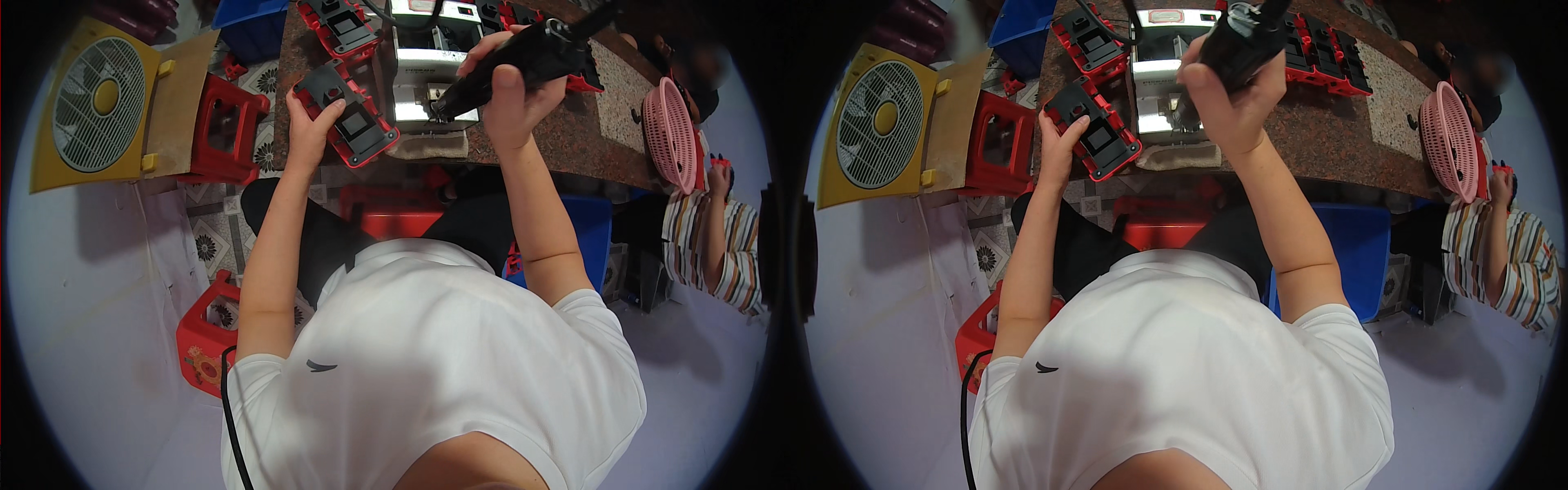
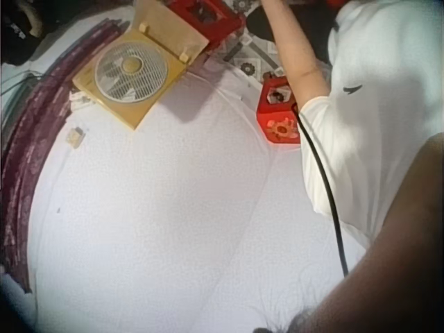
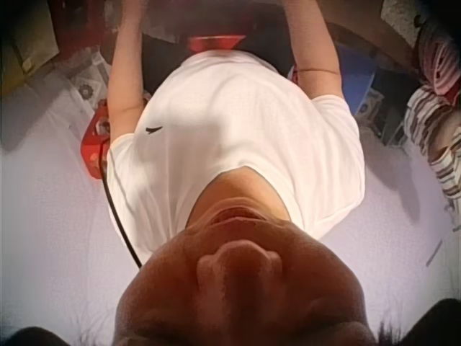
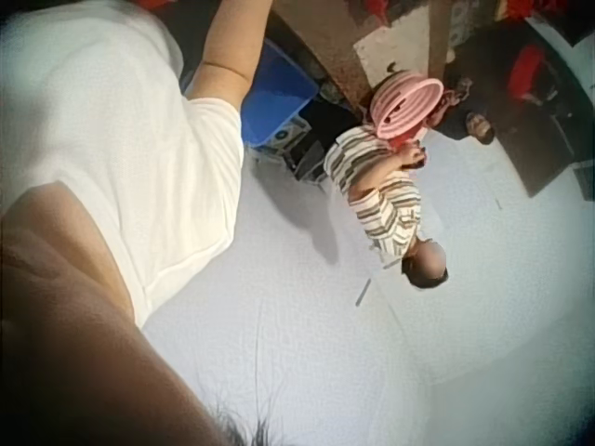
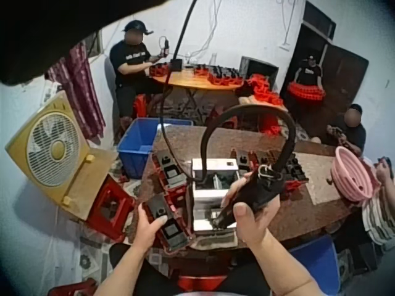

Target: Assembling and testing red plastic battery or electronic housings using a hand-held tool.

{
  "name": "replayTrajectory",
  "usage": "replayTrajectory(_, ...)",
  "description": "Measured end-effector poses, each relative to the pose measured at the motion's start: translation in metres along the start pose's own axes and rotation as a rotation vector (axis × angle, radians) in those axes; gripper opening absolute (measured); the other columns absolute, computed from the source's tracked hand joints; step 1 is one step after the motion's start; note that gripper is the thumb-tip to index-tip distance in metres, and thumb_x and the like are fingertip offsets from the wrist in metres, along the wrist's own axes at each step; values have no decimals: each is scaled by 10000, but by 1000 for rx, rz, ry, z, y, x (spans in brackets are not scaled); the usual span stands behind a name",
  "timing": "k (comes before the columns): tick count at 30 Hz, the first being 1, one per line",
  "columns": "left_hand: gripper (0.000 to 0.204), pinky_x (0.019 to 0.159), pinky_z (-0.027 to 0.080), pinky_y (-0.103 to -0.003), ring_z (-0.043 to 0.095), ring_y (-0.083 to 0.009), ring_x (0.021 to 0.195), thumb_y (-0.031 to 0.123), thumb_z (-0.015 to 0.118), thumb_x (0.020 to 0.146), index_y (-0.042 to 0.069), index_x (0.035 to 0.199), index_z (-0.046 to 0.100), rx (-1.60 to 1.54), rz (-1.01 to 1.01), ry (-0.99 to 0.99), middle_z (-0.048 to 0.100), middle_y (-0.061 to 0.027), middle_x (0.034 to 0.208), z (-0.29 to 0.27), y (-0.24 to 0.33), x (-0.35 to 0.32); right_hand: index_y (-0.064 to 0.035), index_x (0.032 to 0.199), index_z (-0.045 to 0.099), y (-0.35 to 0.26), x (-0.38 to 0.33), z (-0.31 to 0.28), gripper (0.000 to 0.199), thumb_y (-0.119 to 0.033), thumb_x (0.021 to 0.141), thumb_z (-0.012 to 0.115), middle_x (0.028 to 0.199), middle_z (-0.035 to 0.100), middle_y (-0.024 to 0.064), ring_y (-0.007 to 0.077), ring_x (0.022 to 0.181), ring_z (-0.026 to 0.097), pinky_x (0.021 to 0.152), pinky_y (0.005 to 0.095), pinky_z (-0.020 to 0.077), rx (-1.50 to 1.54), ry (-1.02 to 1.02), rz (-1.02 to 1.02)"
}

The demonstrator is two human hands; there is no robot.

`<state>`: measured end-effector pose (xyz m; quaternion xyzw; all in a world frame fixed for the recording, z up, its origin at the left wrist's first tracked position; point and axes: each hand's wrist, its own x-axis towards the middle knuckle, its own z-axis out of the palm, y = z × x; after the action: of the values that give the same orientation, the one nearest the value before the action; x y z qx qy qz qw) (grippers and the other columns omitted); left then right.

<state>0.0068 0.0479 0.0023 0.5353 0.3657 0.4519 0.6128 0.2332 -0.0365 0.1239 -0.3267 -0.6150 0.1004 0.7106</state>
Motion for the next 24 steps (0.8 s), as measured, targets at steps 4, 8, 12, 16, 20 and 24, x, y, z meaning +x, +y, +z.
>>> replayTrajectory(4, 651, 939, 440, -332, 529, -202, 1079, 154, 716, 791, 14, 1285, 315, -17, -15, 0, 497, -132, 1192, 0, 1, -2, 12, 1152, 424, 5, -3, 1, 439, -298, 916, 626, 821, 607, 145, 186, 639, 616, 547, 289, 523, -37, -21, -29)
replayTrajectory(8, 632, 941, 435, -331, 531, -199, 1076, 158, 712, 791, 19, 1275, 330, -27, -9, 9, 504, -128, 1182, -1, 3, -4, -17, 1033, 460, 9, 20, 14, 310, -52, 836, 696, 741, 607, 37, 95, 575, 580, 527, 215, 476, -5, 40, 90)
replayTrajectory(12, 600, 957, 433, -328, 529, -199, 1100, 222, 693, 818, 37, 1274, 349, -17, -30, 20, 503, -116, 1193, 1, -2, -4, -71, 939, 476, 7, 47, 20, 294, -322, 920, 628, 654, 538, 24, 108, 525, 535, 505, 263, 458, 65, 122, 477)
replayTrajectory(16, 575, 936, 450, -321, 539, -188, 1084, 196, 690, 817, 47, 1262, 359, -70, -18, 5, 517, -101, 1177, -2, -7, -2, -75, 919, 473, -10, 64, 47, 336, -386, 926, 598, 650, 566, 39, 129, 521, 559, 476, 277, 476, 167, 202, 406)
replayTrajectory(20, 602, 944, 425, -323, 541, -191, 1065, 170, 726, 780, 24, 1234, 358, -45, 27, 29, 539, -121, 1163, -4, -16, -1, -70, 897, 476, 13, 75, 82, 306, -350, 937, 593, 640, 568, 46, 125, 516, 550, 479, 273, 474, 215, 220, 36)
replayTrajectory(24, 636, 956, 415, -326, 533, -198, 1084, 191, 734, 774, 26, 1247, 342, -43, 10, 26, 539, -117, 1167, -1, -13, -2, -72, 904, 450, 37, 81, 96, 243, -258, 943, 602, 631, 525, 9, 85, 512, 489, 467, 243, 415, 17, 133, -188)
